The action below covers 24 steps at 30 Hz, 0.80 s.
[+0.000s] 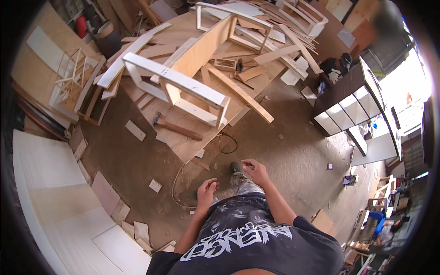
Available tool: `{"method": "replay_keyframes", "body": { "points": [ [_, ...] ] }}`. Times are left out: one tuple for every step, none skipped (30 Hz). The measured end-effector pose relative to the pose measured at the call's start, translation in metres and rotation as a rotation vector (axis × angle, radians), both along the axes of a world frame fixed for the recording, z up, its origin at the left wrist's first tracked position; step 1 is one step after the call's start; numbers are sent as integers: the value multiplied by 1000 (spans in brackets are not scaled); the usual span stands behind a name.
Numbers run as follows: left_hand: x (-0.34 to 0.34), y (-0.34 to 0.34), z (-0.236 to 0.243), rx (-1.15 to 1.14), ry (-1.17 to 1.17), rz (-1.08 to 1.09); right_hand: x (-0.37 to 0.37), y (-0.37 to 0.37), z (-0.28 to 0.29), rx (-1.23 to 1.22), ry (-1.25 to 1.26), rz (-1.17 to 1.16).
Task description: The person sands a piece of wood using a sanding block and then begins to saw another piece of wood with a handsaw.
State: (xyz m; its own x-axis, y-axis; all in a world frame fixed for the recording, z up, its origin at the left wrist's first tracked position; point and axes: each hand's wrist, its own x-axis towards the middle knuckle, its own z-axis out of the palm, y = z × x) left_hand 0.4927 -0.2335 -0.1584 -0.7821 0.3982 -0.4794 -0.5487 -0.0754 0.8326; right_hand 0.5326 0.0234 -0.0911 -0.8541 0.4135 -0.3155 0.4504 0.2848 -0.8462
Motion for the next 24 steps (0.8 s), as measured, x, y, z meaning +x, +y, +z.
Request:
{"method": "replay_keyframes", "body": {
  "points": [
    [-3,6,-4,-3,7,-20,6,8,-6,-1,-10,-37],
    [-7,13,-8,14,25,-36,12,18,-10,-1,-21,-69],
    [-10,18,-7,21,44,-50,16,25,-12,-14,-13,-82],
    [-13,25,-5,9,52,-59,19,34,-13,-21,16,-92],
    [-17,35,-5,-17,87,-61,22,44,-15,-27,45,-99],
    [-20,46,-3,-44,125,-59,24,55,-20,-40,55,-100],
    [-23,57,-4,-57,135,-57,26,68,-26,-58,48,-103],
    [-26,69,-6,-64,128,-50,26,80,-31,-75,41,-103],
    [-23,88,-7,-60,111,-35,28,95,-30,-78,40,-90],
    [-23,105,-7,-65,109,-19,29,108,-28,-54,50,-86],
    [-26,123,-8,-62,124,-17,30,123,-28,-29,61,-81],
    [-27,145,-6,-56,136,-8,31,143,-32,-30,57,-56],
    [-27,170,-3,-66,130,10,34,160,-38,-29,94,-47],
    [-27,197,0,-57,131,4,37,178,-42,-29,130,-39],
    [-24,217,3,-63,128,6,41,191,-44,-53,121,-14],
    [-21,241,8,-8,103,44,39,208,-39,-81,133,-16],
    [-20,260,7,-23,104,63,38,224,-35,-110,146,-20],
    [-15,282,6,12,116,29,42,241,-32,-81,129,-17],
    [-13,301,6,47,128,-6,43,255,-30,-88,114,-12],
    [-12,316,7,76,146,-31,44,268,-28,-115,117,-36],
    [-11,333,7,81,143,-30,41,285,-25,-130,130,-63],
    [-11,348,8,74,145,-55,41,299,-25,-126,128,-65],
    [-11,359,9,67,146,-83,43,309,-27,-154,130,-75],
    [-14,370,12,62,135,-92,42,319,-27,-176,140,-93]
  ]
}}
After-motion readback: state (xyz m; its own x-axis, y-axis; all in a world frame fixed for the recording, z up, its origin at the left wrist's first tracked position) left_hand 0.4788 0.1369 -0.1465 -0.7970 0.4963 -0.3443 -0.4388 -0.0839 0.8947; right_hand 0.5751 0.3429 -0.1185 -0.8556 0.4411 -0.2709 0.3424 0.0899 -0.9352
